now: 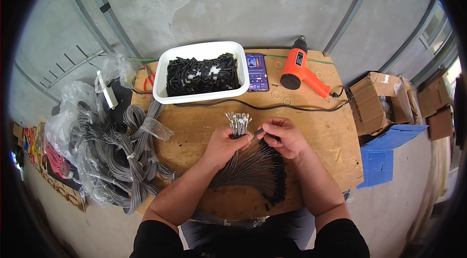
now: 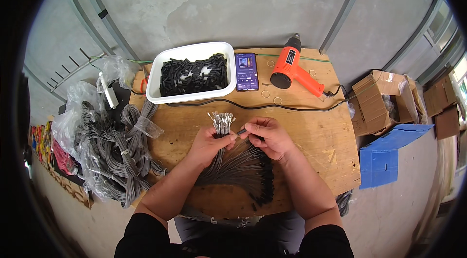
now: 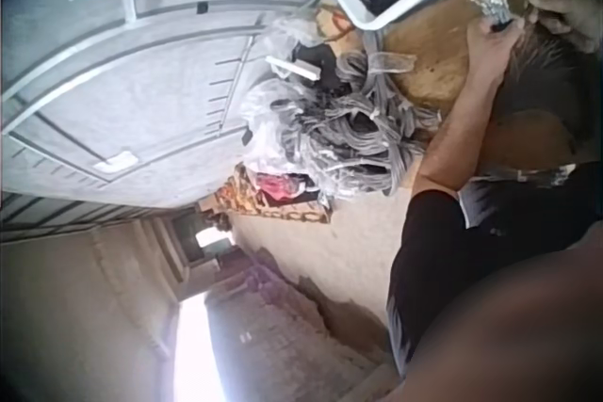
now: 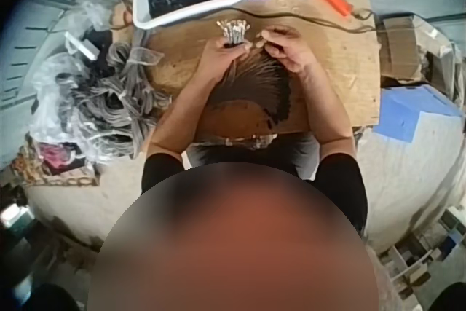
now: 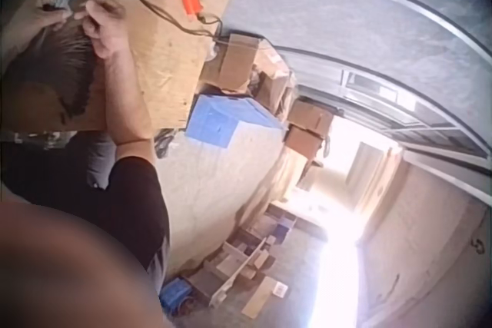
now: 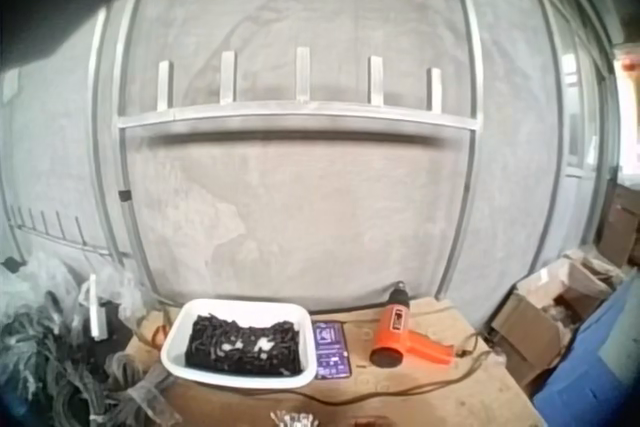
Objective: Manually sliding heat shrink tubing onto wire terminals at a workbench.
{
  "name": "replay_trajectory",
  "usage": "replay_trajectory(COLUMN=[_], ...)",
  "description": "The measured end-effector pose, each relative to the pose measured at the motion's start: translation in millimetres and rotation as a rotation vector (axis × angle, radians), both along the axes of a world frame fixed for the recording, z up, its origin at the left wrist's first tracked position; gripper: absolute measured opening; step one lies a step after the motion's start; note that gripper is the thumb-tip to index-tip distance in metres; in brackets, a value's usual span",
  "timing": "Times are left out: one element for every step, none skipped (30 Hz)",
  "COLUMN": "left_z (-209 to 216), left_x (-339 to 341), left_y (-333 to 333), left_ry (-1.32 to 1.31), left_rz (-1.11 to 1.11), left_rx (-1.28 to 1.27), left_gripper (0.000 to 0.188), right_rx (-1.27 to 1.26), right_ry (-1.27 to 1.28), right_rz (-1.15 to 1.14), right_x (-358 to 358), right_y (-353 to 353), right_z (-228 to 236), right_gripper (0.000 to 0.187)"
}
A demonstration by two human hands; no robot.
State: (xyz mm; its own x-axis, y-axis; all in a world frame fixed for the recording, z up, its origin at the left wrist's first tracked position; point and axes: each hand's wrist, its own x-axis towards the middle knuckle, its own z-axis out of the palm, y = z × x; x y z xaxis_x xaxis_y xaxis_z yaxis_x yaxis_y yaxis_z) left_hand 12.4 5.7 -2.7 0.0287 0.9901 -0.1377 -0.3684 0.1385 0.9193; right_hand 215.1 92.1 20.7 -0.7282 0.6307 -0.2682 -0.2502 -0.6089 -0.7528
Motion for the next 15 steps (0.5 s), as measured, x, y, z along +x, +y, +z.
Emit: replay_trajectory(left_z=[0.7,2.1,2.7,2.5,2.0,1.5,1.3,1.1,0.9,0.8,0.6,0.5,1.1,2.1,2.5], left_x=[0.8,2.0,2.9,2.7,2.3,1.9,1.3,0.6,0.2,0.2,0.2,0.1,0.6,1.6,2.1], left_y=[0.3,0.4,0.5,0.4,0.3,0.2,0.2,0.2,0.2,0.3,0.3,0.3,0.2,0.0,-0.1], left_ry=[0.0,-0.011,-0.021,-0.02,-0.014,-0.007,-0.007,0.001,0.009,0.009,0.012,0.015,0.015,0.017,0.019], left_rz=[-0.002,0.01,0.021,0.021,0.02,0.018,0.018,0.009,0.001,0.0,-0.001,-0.002,-0.002,-0.011,-0.02], left_rx=[-0.001,-0.004,-0.008,-0.008,-0.011,-0.014,-0.014,-0.011,-0.008,-0.008,-0.007,-0.005,-0.005,0.002,0.009], left_gripper=[0.009,0.009,0.008,0.008,0.008,0.008,0.008,0.008,0.008,0.008,0.008,0.008,0.008,0.008,0.009], right_rx=[-0.001,-0.008,-0.015,-0.015,-0.013,-0.01,-0.01,-0.009,-0.007,-0.007,-0.005,-0.003,-0.003,0.005,0.013], right_ry=[0.0,0.006,0.013,0.014,0.011,0.008,0.009,0.006,0.004,0.004,0.002,0.0,0.0,-0.007,-0.013], right_rz=[-0.002,-0.003,-0.004,-0.004,-0.005,-0.005,-0.006,-0.008,-0.009,-0.009,-0.008,-0.007,-0.007,-0.013,-0.019], right_x=[0.3,0.4,0.6,0.2,-0.1,-0.3,-0.1,-0.1,0.0,-0.1,-0.4,-0.6,-0.3,0.2,0.6], right_y=[-0.1,-0.3,-0.5,-0.7,-0.9,-1.1,-0.9,-0.5,-0.4,-0.6,-1.0,-1.3,-1.3,-1.1,-0.8], right_z=[0.8,1.6,1.9,2.1,2.1,2.1,1.4,0.1,-0.7,-0.3,0.7,1.5,2.1,2.7,3.0], right_gripper=[0.015,0.014,0.014,0.014,0.013,0.013,0.013,0.013,0.013,0.013,0.013,0.014,0.014,0.013,0.012])
